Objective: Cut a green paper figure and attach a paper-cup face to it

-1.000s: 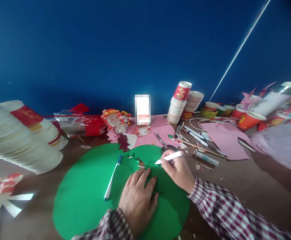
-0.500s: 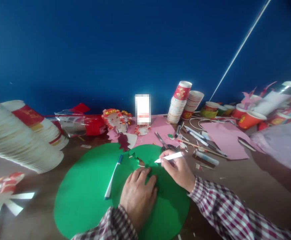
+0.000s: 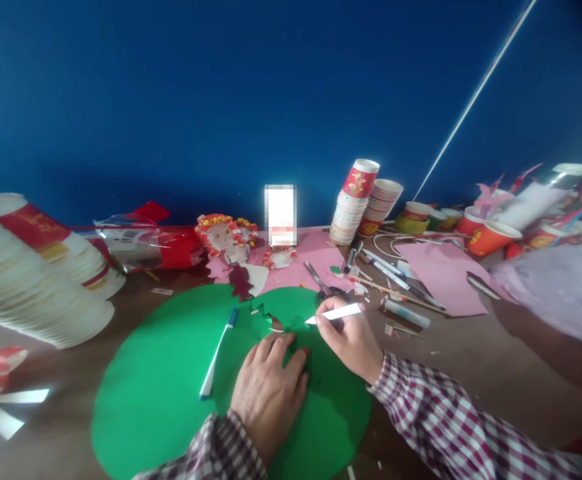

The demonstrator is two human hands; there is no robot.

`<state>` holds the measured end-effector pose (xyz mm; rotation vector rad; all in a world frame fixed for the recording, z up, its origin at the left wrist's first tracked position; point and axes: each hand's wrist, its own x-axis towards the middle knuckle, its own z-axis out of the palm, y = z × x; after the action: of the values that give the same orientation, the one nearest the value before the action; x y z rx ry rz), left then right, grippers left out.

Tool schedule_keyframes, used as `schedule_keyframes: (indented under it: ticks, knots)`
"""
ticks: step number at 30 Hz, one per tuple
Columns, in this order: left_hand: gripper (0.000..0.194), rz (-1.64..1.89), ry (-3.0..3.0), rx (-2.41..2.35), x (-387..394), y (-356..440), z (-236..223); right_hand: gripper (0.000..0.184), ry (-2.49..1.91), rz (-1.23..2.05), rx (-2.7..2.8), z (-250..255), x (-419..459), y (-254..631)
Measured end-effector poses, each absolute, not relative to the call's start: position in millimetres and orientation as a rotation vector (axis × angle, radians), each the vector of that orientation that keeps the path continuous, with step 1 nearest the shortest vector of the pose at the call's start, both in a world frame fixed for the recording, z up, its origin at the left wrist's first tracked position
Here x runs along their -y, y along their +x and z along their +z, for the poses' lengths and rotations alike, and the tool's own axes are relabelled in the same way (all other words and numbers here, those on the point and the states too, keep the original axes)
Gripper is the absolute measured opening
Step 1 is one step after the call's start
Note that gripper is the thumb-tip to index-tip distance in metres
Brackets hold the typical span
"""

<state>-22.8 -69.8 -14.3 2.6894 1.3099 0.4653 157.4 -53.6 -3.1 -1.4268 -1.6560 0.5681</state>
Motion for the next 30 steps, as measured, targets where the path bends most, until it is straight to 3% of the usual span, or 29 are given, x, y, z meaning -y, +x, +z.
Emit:
schedule_keyframes:
  ticks: [30]
  knots:
    - [0.027,0.464,2.740,-1.298,68.9,-21.2,-17.9,0.009,-1.461,0.606,1.696,-6.6,51.3,158.4]
